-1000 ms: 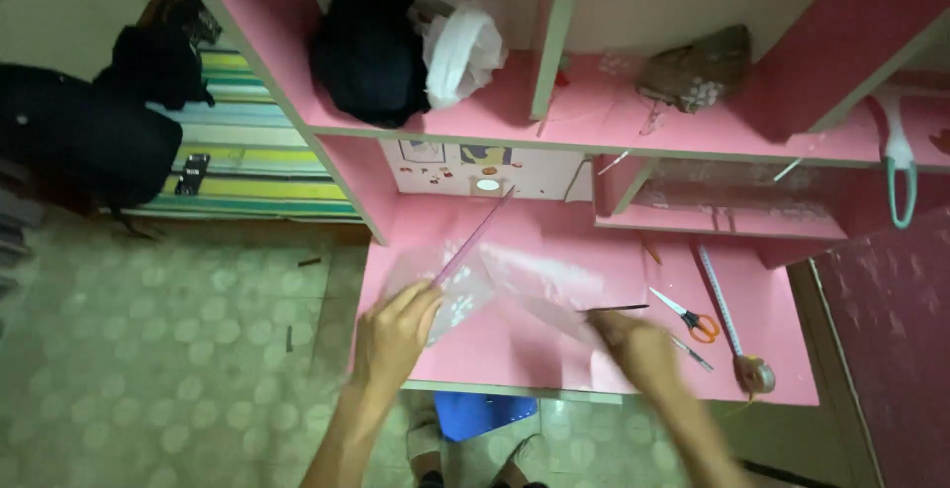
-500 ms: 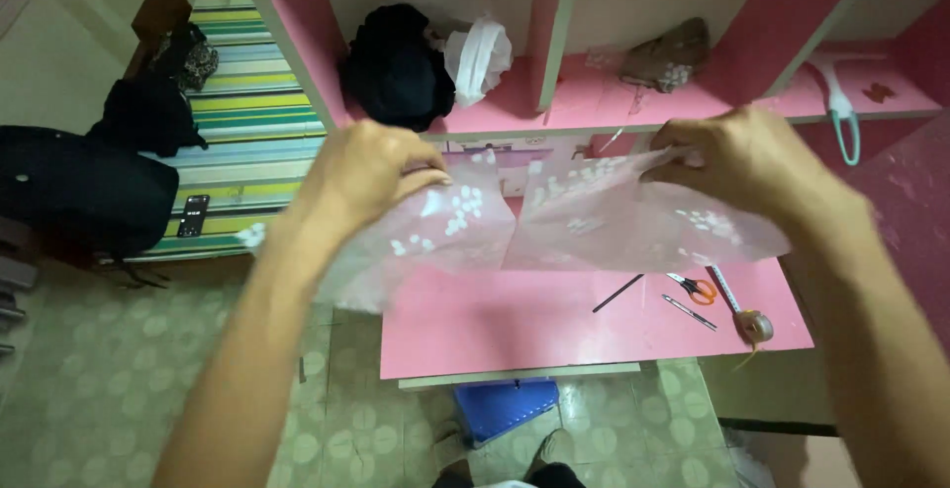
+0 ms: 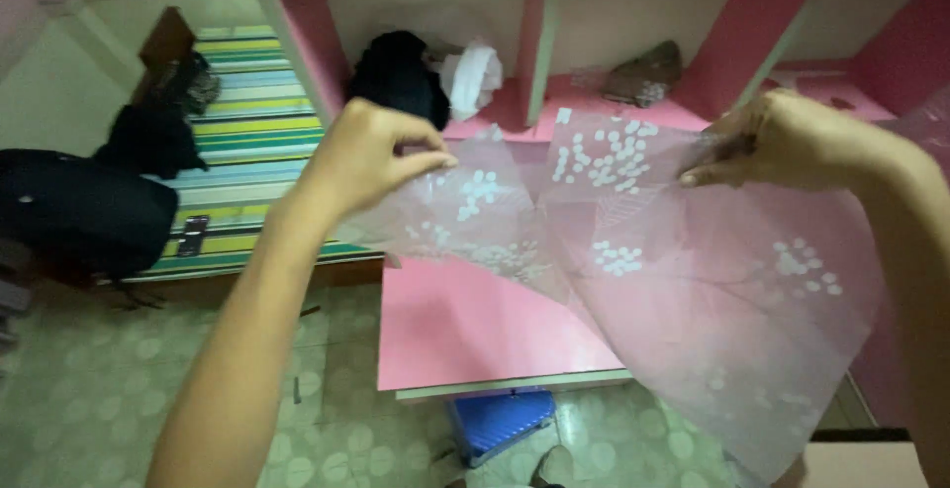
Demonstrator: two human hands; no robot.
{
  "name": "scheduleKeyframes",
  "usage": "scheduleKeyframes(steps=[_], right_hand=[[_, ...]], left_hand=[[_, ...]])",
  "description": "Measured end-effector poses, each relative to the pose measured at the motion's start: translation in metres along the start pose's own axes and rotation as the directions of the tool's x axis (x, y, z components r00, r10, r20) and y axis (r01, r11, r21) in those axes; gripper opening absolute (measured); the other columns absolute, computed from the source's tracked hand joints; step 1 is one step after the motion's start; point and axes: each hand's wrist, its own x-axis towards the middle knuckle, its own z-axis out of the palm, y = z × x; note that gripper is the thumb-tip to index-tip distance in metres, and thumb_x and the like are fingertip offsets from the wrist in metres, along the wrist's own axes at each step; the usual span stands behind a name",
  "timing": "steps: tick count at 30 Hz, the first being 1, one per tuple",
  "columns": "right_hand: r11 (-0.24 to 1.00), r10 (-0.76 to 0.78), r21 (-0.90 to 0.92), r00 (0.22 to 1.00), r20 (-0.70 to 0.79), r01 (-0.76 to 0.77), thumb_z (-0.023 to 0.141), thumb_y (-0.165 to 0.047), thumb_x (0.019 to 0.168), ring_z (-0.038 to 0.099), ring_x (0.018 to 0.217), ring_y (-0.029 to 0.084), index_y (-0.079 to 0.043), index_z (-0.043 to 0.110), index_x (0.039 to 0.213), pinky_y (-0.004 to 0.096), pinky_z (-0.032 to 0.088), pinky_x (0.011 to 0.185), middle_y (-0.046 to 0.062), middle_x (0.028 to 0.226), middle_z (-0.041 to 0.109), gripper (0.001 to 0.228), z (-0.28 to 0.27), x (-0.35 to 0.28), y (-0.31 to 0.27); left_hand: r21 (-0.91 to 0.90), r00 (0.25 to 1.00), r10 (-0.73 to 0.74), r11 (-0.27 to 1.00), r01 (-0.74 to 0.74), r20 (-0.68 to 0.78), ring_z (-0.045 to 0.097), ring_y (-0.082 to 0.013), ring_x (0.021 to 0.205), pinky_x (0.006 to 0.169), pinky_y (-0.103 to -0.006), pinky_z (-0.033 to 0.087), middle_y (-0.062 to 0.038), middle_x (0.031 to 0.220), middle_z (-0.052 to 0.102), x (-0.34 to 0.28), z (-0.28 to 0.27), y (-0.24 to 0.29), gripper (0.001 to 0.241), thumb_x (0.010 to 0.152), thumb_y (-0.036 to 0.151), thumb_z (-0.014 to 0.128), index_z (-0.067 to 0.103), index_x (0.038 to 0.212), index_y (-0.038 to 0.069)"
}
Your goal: Measuring, marking, and cutting a floral patterned vinyl decal to fit a pink shelf unit.
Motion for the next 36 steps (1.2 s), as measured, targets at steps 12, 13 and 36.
scheduleKeyframes(steps=[12, 13, 36], right_hand=[[0.827, -0.561, -0.278, 0.675, -0.48, 0.489, 0.081, -0.012, 0.085, 0.06, 0.064, 0.018, -0.016, 0.075, 0.111, 0.034, 0.047, 0.052, 0.001, 0.081, 0.067, 0.026, 0.203, -0.063, 0.043], [0.828, -0.559, -0.273, 0.681, -0.473, 0.49, 0.081, -0.012, 0.085, 0.06, 0.064, 0.018, -0.016, 0.075, 0.111, 0.034, 0.047, 0.052, 0.001, 0.081, 0.067, 0.026, 0.239, -0.057, 0.048], [0.972, -0.153, -0.217, 0.939, -0.308, 0.087, 0.072, -0.003, 0.081, 0.071, 0.084, 0.027, -0.017, 0.08, 0.093, 0.043, 0.057, 0.068, 0.005, 0.097, 0.078, 0.02, 0.455, -0.011, 0.149]], left_hand=[[0.461, 0.931, 0.293, 0.872, -0.167, -0.216, 0.062, -0.0111, 0.063, 0.054, -0.0247, 0.047, -0.008, 0.101, 0.081, -0.149, 0.162, 0.063, 0.01, 0.09, 0.006, 0.081, 0.08, 0.1, 0.009], [0.454, 0.934, 0.285, 0.876, -0.164, -0.213, 0.062, -0.0111, 0.063, 0.054, -0.0247, 0.047, -0.008, 0.101, 0.081, -0.159, 0.184, 0.058, 0.01, 0.09, 0.006, 0.081, 0.08, 0.1, 0.009], [0.461, 0.59, -0.791, 0.589, 0.664, 0.161, 0.05, -0.0275, 0.119, 0.102, -0.0478, 0.041, 0.0, 0.17, 0.026, -0.319, 0.438, -0.106, 0.095, 0.076, -0.004, 0.059, 0.024, 0.163, 0.016]])
